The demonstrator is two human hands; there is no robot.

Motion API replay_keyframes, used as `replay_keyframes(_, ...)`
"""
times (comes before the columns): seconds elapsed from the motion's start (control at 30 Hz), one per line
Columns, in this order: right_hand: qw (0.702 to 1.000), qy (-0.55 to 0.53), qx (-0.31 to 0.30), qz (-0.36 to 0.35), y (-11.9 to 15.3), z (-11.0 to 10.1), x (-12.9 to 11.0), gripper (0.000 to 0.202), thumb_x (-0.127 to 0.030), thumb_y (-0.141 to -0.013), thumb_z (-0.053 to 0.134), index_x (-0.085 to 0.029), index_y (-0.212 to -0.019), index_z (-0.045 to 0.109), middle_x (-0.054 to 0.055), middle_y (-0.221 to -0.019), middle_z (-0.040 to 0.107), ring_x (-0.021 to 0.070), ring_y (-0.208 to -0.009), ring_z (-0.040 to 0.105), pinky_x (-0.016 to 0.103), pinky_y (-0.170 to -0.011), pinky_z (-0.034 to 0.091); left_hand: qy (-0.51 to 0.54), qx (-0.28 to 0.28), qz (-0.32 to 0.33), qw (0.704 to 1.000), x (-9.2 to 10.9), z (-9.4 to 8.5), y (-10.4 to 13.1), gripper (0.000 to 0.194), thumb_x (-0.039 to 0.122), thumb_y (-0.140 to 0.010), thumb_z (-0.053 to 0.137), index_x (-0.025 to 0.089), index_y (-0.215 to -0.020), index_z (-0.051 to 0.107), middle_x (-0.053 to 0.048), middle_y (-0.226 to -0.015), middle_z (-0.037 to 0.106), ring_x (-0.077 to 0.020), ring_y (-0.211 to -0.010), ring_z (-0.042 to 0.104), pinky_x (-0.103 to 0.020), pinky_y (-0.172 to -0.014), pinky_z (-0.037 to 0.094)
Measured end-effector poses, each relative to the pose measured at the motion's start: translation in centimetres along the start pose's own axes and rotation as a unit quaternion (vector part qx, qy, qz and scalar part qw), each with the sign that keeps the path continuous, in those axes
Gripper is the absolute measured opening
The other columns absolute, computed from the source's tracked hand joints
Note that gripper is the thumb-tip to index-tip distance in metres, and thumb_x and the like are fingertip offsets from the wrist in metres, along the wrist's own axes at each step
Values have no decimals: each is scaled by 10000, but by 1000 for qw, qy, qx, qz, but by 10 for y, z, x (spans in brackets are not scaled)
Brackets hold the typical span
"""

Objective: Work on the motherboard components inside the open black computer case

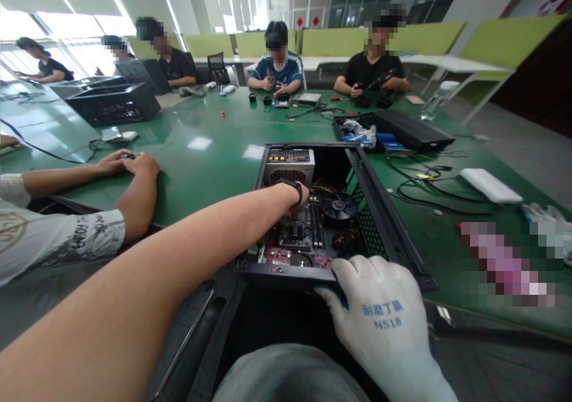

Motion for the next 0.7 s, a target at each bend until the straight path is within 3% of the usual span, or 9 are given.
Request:
replay_keyframes(0.23,1000,9,-17,3,1,1,-1,199,-415,-774,688,-263,-875,607,32,-750,554,241,-725,454,356,-656,189,25,8,3,1000,1,-3,12,304,316,-543,843,139,-784,787,-123,-837,754,-315,-1000,656,-350,-975,461)
replay_keyframes(0.37,1000,11,-23,8,1,0,-2,273,-474,-757,709,-252,-874,603,35,-762,558,244,-740,465,356,-664,203,28,-2,8,1000,0,-5,22,371,323,-569,825,132,-884,776,-139,-938,751,-311,-982,669,-347,-914,490)
replay_keyframes(0.53,999,12,-30,20,-1,3,-1,245,-455,-773,706,-246,-839,595,32,-765,562,235,-748,474,356,-671,208,46,78,37,995,-2,-24,37,587,470,-758,636,97,-1212,637,-205,-1243,649,-310,-1109,632,-345,-893,499)
replay_keyframes(0.7,999,28,-24,17,-29,11,7,277,-501,-818,647,-233,-848,584,44,-811,585,233,-792,488,355,-682,225,130,171,26,976,-26,-59,57,461,391,-915,358,83,-1190,564,-199,-1192,656,-263,-1046,645,-331,-858,484)
Point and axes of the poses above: each hand's wrist, its own y-axis away from the middle knuckle, its own z-axis out of the palm, x = y × z, the point moved 8 cm from there along -y, towards the middle knuckle
